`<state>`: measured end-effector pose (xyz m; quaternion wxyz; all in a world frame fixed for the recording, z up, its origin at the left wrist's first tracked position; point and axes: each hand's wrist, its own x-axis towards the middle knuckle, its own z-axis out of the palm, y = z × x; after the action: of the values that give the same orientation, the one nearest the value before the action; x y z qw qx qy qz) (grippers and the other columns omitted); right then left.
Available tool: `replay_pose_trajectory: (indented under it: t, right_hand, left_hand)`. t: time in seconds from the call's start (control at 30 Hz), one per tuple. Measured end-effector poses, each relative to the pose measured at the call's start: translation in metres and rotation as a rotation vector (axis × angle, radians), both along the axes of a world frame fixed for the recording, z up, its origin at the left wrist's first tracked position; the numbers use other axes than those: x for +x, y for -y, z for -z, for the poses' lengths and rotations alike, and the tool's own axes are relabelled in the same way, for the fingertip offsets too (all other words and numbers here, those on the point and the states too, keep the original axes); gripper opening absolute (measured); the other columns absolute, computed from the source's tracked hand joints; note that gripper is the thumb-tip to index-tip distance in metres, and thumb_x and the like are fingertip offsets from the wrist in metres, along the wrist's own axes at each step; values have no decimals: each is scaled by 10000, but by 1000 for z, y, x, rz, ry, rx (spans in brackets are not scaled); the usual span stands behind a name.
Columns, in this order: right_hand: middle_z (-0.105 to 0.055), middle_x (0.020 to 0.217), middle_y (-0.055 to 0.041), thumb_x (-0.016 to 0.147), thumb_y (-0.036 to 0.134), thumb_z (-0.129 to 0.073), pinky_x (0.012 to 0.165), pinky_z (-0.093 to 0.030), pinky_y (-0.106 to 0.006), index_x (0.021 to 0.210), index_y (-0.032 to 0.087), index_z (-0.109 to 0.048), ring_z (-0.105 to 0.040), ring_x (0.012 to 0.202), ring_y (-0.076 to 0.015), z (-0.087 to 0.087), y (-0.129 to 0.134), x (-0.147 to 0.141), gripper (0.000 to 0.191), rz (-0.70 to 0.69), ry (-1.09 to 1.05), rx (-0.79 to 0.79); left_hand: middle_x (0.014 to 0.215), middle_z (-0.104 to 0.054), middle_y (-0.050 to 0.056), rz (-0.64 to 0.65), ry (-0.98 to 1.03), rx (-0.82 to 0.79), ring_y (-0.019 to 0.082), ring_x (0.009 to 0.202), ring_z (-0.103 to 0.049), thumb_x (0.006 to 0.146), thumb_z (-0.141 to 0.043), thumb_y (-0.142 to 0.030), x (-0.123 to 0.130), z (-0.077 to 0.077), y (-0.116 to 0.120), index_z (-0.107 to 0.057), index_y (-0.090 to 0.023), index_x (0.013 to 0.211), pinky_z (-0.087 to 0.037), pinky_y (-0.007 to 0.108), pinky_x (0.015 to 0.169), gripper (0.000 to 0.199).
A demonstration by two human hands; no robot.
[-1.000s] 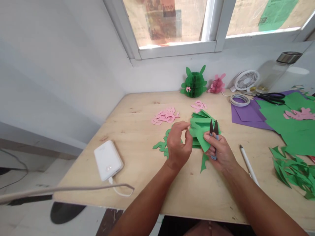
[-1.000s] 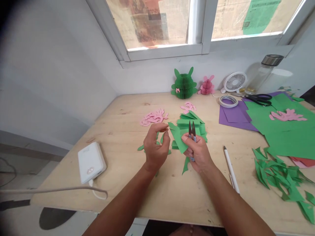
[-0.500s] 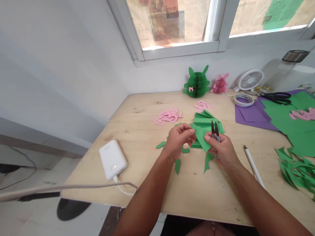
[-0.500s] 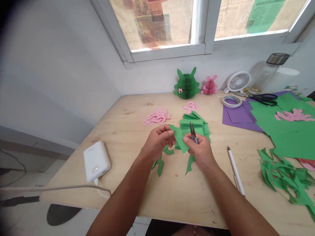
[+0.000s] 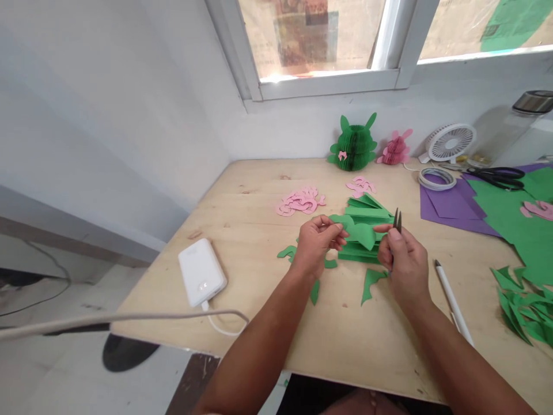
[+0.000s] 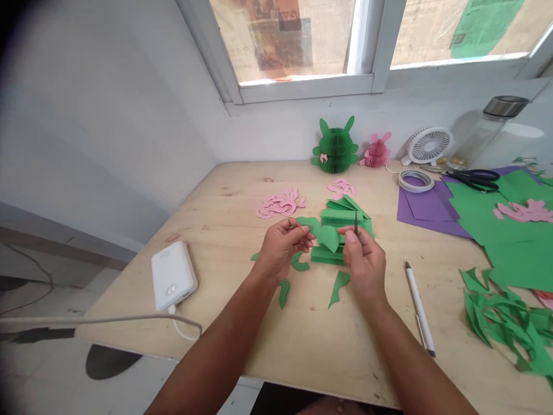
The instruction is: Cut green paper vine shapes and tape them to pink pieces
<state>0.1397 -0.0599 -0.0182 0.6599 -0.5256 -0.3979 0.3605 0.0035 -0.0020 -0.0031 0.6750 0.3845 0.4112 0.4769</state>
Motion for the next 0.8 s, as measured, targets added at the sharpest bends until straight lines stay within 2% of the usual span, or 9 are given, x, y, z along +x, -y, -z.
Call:
replay_pose_trajectory:
  t: [0.07, 0.27, 0.5, 0.7, 0.8]
  right_hand:
    - [-347, 491, 69, 881, 462, -528, 411, -224, -222, 915, 169, -628, -290, 437, -81, -1, 4, -3, 311, -49, 44, 48]
    - [-386, 506, 61, 908, 459, -477, 413, -227, -222, 977, 186, -596, -314, 444, -93, -3, 9, -4, 306, 13, 108, 119]
    - [-370, 469, 59, 873, 560, -492, 429, -228, -242, 805, 172, -598, -304, 437, -96, 4, 5, -11, 408, -327, 85, -135]
    - [-376, 420, 64, 825, 625, -513, 397, -167, -233, 750, 168, -583, -266, 396, -83, 16, 0, -18, 469, -398, -32, -268]
    - [-373, 409, 66, 795, 651, -532, 386, -155, -224, 728, 168, -573, -258, 388, -77, 16, -1, -20, 489, -381, -54, -297]
  left_hand:
    - [574, -636, 6, -32, 1, 1, 94, 476, -558, 619, -709, -255, 0, 1, 0, -513, -168, 643, -427, 208, 473, 216]
    - [626, -673, 26, -100, 35, -20, 99, 495, -573, 619, -706, -255, 1, -1, 1, -479, -179, 677, -456, 222, 504, 246]
    - [609, -630, -9, -126, 90, -44, 94, 540, -585, 615, -715, -250, 3, 2, 1, -490, -171, 665, -481, 231, 578, 243]
    - [631, -606, -30, -116, 230, -102, 125, 649, -643, 590, -750, -224, 7, 4, 4, -459, -178, 669, -498, 267, 690, 305]
    - [639, -609, -32, -100, 276, -120, 131, 657, -652, 583, -760, -217, 10, 4, 7, -455, -178, 676, -502, 284, 722, 322]
